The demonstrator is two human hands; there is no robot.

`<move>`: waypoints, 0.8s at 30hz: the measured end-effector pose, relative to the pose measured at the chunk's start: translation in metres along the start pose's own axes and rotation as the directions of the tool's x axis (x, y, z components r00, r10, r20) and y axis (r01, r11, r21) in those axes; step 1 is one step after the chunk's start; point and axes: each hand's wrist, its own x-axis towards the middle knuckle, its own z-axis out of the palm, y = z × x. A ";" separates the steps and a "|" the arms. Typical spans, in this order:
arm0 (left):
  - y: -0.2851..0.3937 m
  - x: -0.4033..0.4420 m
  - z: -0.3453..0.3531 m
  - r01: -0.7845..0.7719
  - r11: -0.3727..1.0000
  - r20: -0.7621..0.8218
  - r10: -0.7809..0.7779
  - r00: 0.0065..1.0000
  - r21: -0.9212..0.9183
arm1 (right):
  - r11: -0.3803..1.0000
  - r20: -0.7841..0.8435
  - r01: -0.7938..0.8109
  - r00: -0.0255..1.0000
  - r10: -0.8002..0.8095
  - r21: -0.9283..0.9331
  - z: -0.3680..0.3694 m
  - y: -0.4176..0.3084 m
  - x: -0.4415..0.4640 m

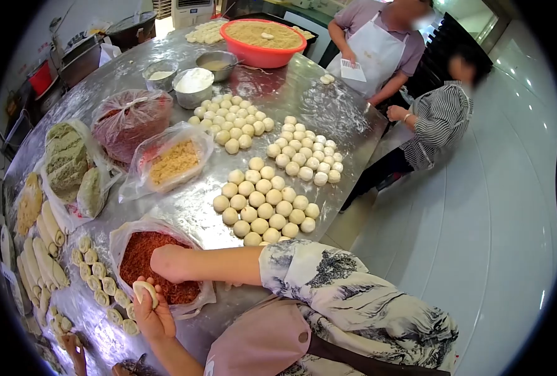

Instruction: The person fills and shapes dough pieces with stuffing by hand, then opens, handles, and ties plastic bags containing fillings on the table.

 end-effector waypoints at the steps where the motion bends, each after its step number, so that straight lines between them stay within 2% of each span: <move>1: -0.001 0.000 0.000 -0.002 1.000 -0.022 0.002 1.000 0.013 | 1.000 -0.024 -0.007 1.000 0.007 0.016 0.004 0.004 0.002; 5: -0.005 0.007 -0.007 -0.016 1.000 -0.050 0.017 0.999 0.016 | 0.994 -0.227 0.020 0.974 0.005 0.105 -0.019 0.001 -0.010; 8: -0.003 0.012 -0.001 0.055 0.989 -0.103 -0.069 0.992 -0.135 | 0.969 -0.364 0.112 0.931 -0.026 0.218 -0.024 -0.004 -0.006; 9: -0.004 0.016 -0.001 0.046 0.981 -0.072 -0.061 0.996 -0.187 | 0.941 -0.241 0.079 0.971 0.003 0.330 -0.043 -0.015 -0.013; 12: -0.004 0.016 0.015 0.118 0.967 -0.003 -0.121 0.993 -0.225 | 0.949 -0.375 0.149 0.926 -0.035 0.278 -0.012 -0.025 0.001; 13: -0.009 0.026 -0.007 0.167 0.961 0.195 -0.124 0.973 -0.221 | 0.934 -0.355 0.182 0.933 -0.065 0.306 -0.007 -0.026 0.001; 16: -0.016 0.032 -0.006 0.171 0.953 0.073 -0.157 0.985 -0.251 | 0.838 -0.368 0.187 0.929 0.018 0.513 0.008 -0.030 0.002; 17: -0.017 0.033 -0.011 0.186 0.952 0.095 -0.168 0.981 -0.243 | 0.808 -0.345 0.194 0.938 0.012 0.557 0.009 -0.030 0.002; 22: -0.015 0.033 -0.018 0.265 0.932 0.245 -0.204 0.948 -0.248 | 0.911 -0.447 0.134 0.892 0.060 0.389 0.004 -0.035 -0.004; 24: -0.018 0.033 -0.007 0.251 0.922 0.146 -0.216 0.965 -0.293 | 0.928 -0.484 0.134 0.873 0.054 0.346 0.000 -0.032 -0.008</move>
